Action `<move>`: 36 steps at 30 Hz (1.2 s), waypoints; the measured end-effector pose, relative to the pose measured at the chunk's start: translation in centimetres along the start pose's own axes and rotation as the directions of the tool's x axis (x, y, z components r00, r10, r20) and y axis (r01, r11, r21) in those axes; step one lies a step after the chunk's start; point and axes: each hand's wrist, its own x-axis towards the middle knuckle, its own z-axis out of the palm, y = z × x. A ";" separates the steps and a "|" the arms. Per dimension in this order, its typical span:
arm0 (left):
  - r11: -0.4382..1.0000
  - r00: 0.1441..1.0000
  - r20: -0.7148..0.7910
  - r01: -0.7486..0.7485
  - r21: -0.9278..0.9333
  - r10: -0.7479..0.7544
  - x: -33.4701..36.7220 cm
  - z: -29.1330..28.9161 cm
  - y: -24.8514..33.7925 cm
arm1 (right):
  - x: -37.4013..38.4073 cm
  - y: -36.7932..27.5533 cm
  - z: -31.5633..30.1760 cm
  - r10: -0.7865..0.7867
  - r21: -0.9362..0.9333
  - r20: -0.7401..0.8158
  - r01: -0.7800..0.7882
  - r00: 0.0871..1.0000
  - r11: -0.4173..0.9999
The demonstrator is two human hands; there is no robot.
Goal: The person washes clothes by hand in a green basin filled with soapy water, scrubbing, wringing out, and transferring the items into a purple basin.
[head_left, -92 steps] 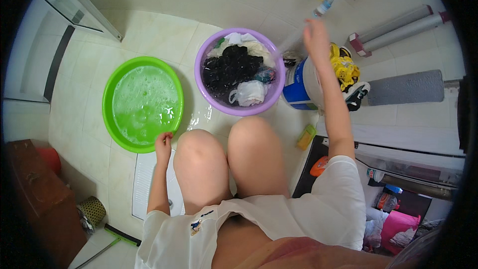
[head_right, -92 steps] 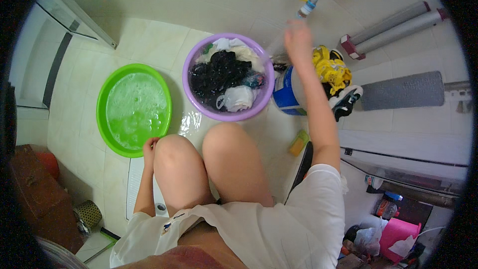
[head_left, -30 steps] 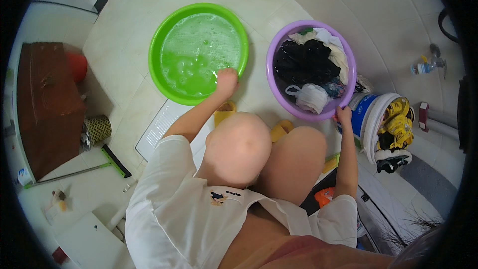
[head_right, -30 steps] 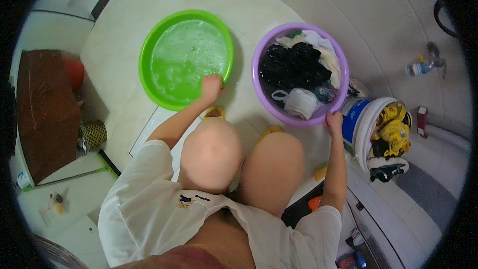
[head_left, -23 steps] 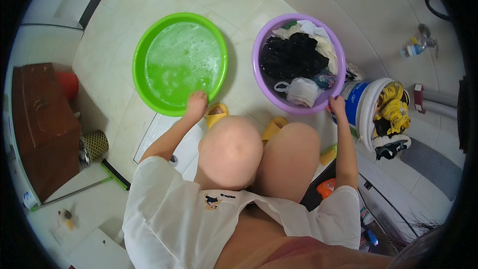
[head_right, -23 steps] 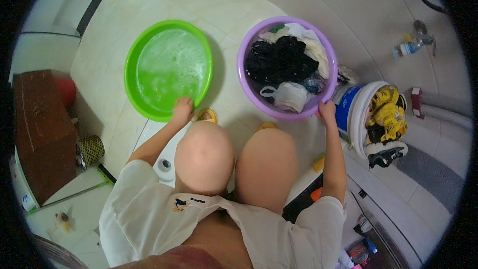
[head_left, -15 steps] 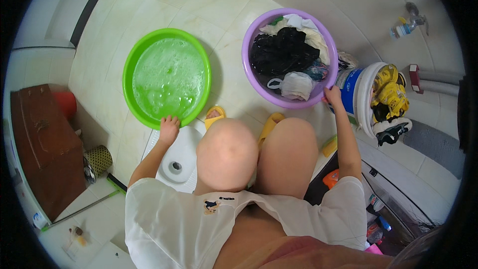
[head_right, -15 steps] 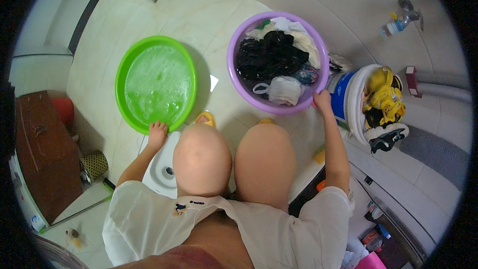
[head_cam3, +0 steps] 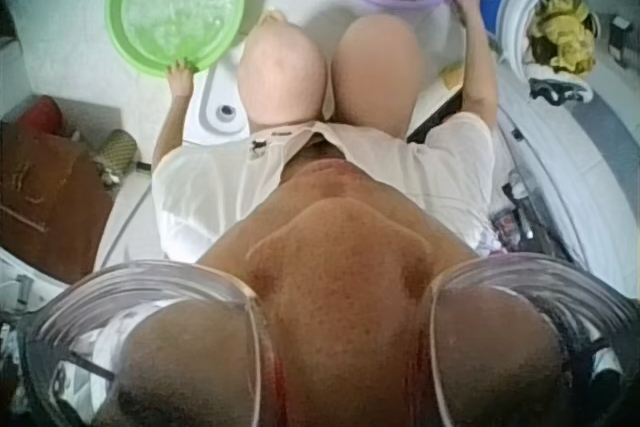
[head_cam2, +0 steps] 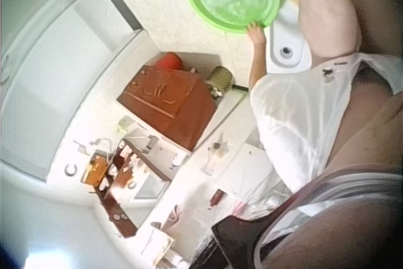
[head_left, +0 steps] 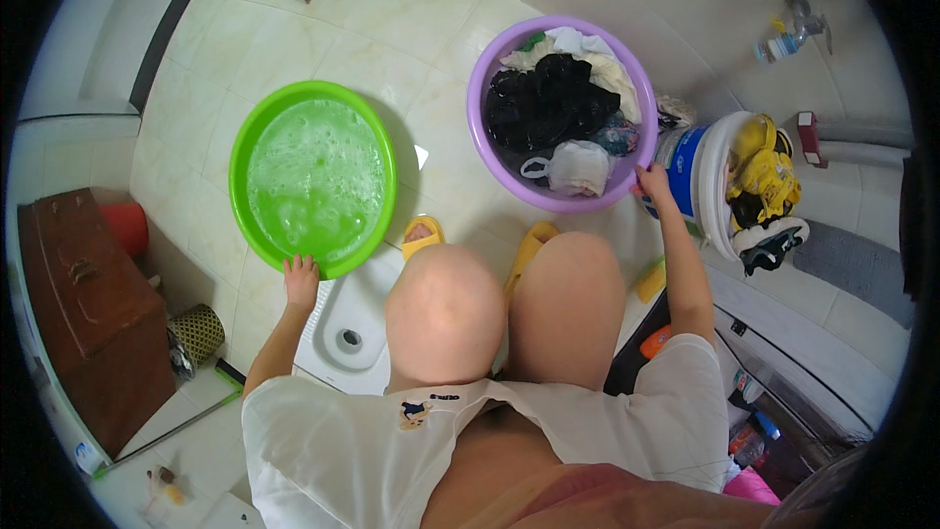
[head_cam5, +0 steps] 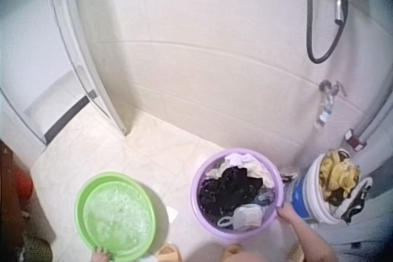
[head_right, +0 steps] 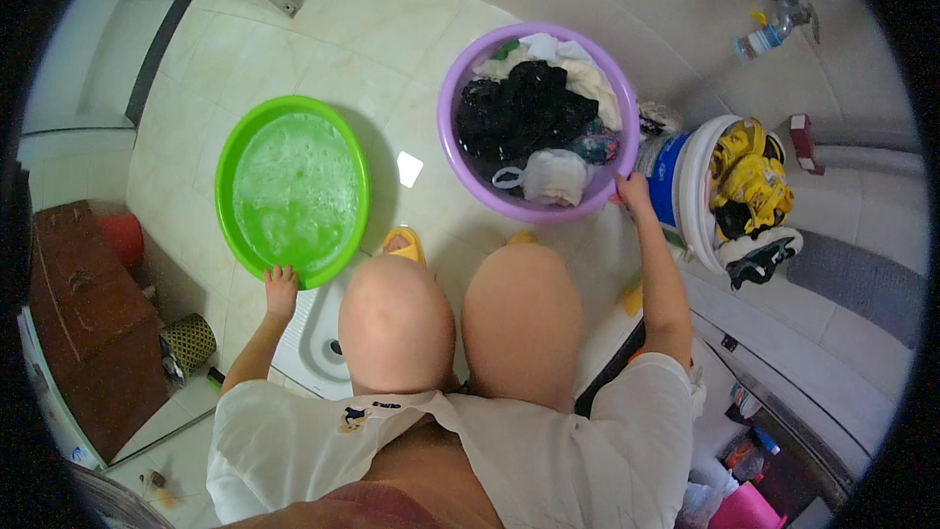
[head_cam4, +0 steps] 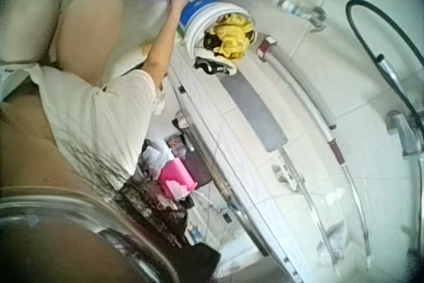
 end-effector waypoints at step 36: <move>-0.716 0.796 0.585 0.499 -0.488 0.156 26.2 -12.1 16.3 | -2.0 -9.5 9.5 -0.163 0.385 0.227 0.065 0.960 0.921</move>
